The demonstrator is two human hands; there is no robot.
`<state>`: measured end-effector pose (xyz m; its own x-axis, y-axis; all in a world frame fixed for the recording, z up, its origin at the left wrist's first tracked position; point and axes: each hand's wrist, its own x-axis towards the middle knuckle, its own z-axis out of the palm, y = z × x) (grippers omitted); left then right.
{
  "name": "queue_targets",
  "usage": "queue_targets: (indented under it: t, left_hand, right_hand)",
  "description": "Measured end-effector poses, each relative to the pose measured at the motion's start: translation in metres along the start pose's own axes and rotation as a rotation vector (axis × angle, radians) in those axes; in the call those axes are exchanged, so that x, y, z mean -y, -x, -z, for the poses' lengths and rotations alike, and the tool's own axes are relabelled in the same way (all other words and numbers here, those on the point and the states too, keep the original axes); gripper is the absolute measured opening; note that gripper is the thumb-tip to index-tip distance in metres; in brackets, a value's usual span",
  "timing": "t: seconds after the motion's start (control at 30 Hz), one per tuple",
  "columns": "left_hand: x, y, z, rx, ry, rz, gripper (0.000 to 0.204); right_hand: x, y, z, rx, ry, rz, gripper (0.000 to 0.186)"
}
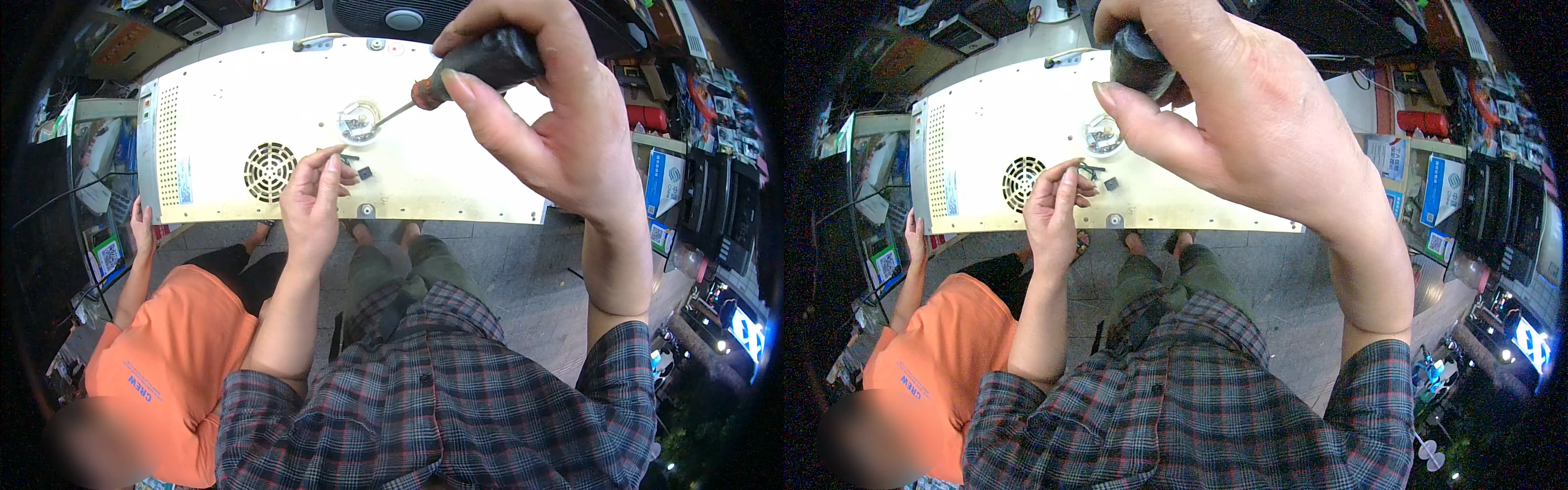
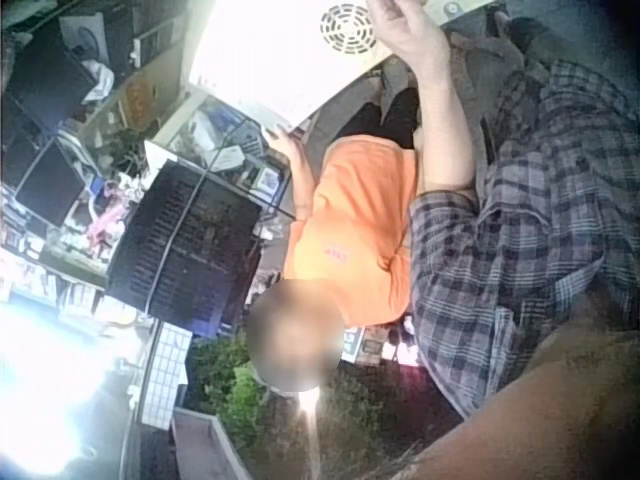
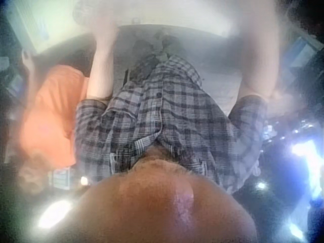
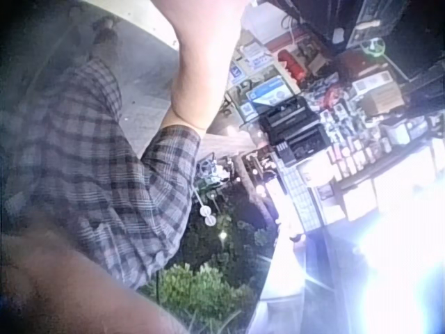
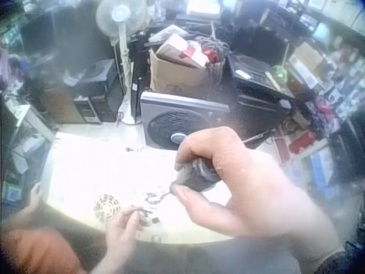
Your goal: The person uses a screwdriver to remove screws from the back panel of a small appliance, then flips it over to inspect the interior. They plug the appliance into a power strip, flip it back, and handle small parts and a tube of adhesive.
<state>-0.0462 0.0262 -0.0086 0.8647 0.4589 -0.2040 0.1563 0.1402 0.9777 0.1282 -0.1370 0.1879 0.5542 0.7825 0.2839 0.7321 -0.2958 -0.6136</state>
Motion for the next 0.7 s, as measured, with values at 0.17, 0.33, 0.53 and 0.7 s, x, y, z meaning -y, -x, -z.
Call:
queue_targets:
  t: [0.17,0.33,0.53,0.7]
  left_hand:
    - [0.007,0.007,-0.007,0.017,0.044,0.068,0.028]
    - [0.003,0.004,-0.012,-0.012,0.152,0.151,0.028]
    - [-0.004,-0.025,-0.018,-0.056,-0.649,-0.330,0.040]
    - [-0.009,-0.050,-0.020,-0.034,-0.915,-0.501,0.034]
  right_hand:
    - [-0.010,0.005,-0.001,-0.040,-0.047,-0.003,0.043]
    - [-0.005,0.008,0.003,-0.174,0.034,0.082,0.042]
    - [-0.013,0.008,0.027,0.005,-0.008,0.295,0.044]
    - [-0.010,0.012,0.029,0.004,-0.029,0.274,0.045]
